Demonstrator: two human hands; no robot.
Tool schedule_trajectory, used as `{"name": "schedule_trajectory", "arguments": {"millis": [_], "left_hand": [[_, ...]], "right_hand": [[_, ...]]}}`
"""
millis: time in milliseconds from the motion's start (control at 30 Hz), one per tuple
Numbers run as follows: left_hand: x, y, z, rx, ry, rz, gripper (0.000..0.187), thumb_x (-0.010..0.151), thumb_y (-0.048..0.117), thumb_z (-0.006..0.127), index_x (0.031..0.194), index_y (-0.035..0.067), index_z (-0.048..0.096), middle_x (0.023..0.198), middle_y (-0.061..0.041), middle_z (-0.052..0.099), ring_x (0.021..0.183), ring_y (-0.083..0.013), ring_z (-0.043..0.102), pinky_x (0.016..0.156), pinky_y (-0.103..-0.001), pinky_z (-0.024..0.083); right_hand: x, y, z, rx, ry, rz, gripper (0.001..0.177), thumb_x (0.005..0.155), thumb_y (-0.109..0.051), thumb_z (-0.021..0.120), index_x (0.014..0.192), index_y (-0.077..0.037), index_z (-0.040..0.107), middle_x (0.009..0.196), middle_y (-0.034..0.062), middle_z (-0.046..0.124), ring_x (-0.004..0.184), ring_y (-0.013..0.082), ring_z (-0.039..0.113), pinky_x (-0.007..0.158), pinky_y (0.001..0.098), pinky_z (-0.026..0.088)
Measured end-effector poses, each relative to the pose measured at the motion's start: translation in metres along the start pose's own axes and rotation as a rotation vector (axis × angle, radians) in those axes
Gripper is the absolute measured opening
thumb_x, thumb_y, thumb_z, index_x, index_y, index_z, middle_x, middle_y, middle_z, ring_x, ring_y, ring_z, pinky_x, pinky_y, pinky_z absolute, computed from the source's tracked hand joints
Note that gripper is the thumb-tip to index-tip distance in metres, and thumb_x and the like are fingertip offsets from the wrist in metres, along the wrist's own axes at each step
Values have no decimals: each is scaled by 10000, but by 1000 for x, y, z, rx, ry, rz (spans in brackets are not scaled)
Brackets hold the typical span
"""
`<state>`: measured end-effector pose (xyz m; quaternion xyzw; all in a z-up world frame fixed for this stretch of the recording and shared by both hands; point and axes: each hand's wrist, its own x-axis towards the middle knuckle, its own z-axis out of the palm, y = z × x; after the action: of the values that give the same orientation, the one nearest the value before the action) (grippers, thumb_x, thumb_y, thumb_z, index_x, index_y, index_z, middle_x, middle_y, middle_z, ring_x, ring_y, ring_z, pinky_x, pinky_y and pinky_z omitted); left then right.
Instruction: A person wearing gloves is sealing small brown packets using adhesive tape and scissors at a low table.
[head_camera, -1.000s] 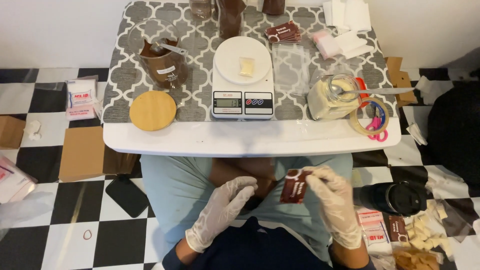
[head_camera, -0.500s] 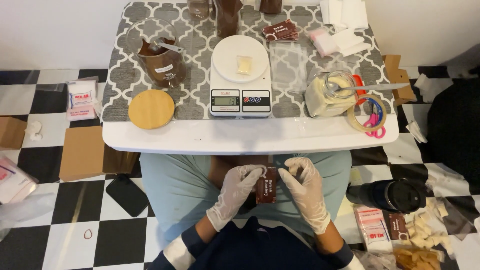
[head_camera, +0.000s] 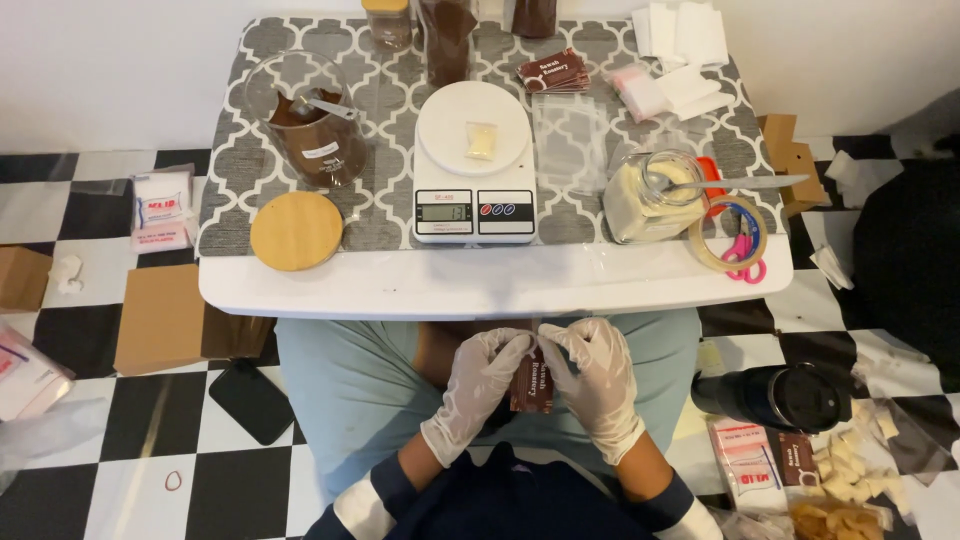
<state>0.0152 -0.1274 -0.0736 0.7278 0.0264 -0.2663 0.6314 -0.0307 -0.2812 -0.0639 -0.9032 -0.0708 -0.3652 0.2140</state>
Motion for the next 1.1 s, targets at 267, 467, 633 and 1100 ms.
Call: {"name": "schedule_trajectory", "arguments": {"millis": [267, 467, 633, 1100], "left_hand": [[5, -7, 5, -76, 32, -11, 304, 915, 378, 741, 1036, 106, 803, 818, -87, 774, 811, -124, 681, 728, -320, 587], [2, 3, 5, -109, 43, 0, 285, 914, 373, 740, 1008, 112, 803, 738, -57, 730, 742, -94, 608, 699, -290, 563], [1, 12, 4, -89, 57, 13, 262, 910, 369, 745, 991, 129, 813, 684, -25, 702, 722, -67, 603, 663, -258, 550], [-2, 16, 1, -395, -103, 167, 202, 918, 120, 675, 959, -67, 741, 784, -86, 714, 645, -96, 584, 597, -209, 500]], "right_hand": [[6, 3, -5, 32, -33, -22, 76, 872, -204, 809, 910, -161, 759, 756, 31, 531, 688, 278, 607, 591, 366, 486], [29, -12, -22, 31, -72, -84, 16, 899, -140, 760, 898, -126, 753, 746, 56, 513, 660, 318, 596, 541, 384, 476], [32, -12, -25, 2, -96, -108, 40, 899, -151, 752, 939, -152, 757, 749, 42, 511, 655, 303, 600, 538, 379, 486], [15, -20, -40, -134, -230, -104, 302, 862, -229, 767, 1143, -125, 730, 985, 34, 632, 869, 226, 608, 826, 374, 473]]}}
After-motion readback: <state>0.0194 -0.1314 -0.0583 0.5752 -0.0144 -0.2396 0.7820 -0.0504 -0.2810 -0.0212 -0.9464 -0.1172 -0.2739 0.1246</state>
